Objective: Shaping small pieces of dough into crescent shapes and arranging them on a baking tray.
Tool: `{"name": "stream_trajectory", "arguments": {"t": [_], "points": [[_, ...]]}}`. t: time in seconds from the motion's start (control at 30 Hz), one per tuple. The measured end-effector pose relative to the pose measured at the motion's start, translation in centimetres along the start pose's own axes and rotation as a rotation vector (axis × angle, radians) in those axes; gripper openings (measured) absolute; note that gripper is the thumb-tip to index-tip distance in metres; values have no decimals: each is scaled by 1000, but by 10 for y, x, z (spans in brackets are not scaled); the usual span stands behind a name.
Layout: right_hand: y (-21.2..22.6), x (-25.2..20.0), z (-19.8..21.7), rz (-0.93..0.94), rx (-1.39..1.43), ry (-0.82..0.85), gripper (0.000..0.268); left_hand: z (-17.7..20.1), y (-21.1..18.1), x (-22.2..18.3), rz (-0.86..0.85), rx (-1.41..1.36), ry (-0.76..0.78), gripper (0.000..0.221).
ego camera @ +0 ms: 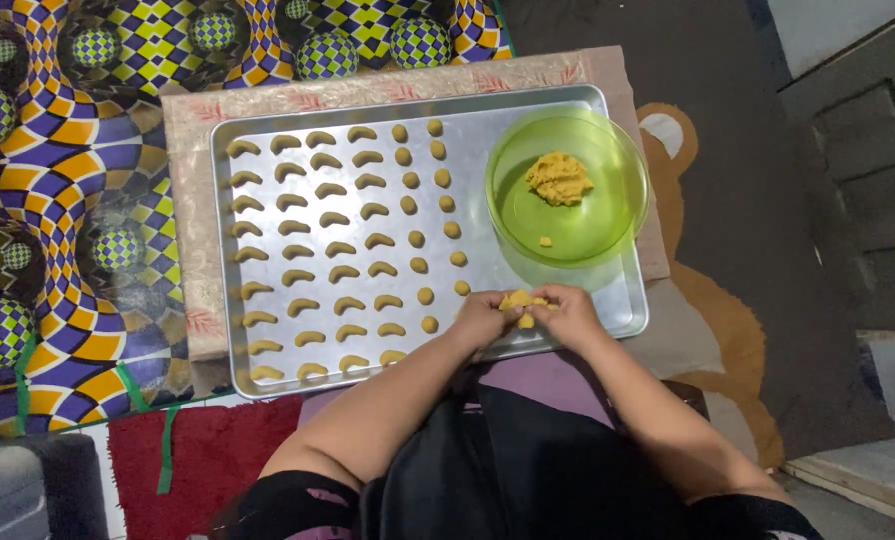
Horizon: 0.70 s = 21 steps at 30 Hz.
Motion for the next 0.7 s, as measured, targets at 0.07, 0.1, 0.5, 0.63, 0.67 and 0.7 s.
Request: {"name": "stream_trajectory", "arguments": {"t": [0.07,0.1,0.5,0.63,0.67,0.7], "points": [[-16,2,4,-24,162,-12,21,3,9,13,-2,126,18,25],[-26,2,4,-53,322,-14,20,3,14,17,2,245,28,28],[4,-26,28,-102,496,169,49,-33,-32,-2,-126,777,329,53],[46,-36,7,-79,524,241,44,2,-68,-11,-164,739,133,45],[51,-35,-2,-41,544,265,43,9,-57,-11,-18,249,106,53],[58,-32,-10,3,559,294,42,11,-45,-11,119,-243,71,67]]}}
Point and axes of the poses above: each hand's wrist, its own x-axis towards the middle knuckle, its own z-axis out of the back of the hand, y = z × x, the point moved 8 cm from there along x, towards the middle knuckle, and after that the axes turned 11 degrees about y, right-handed, at the moved point
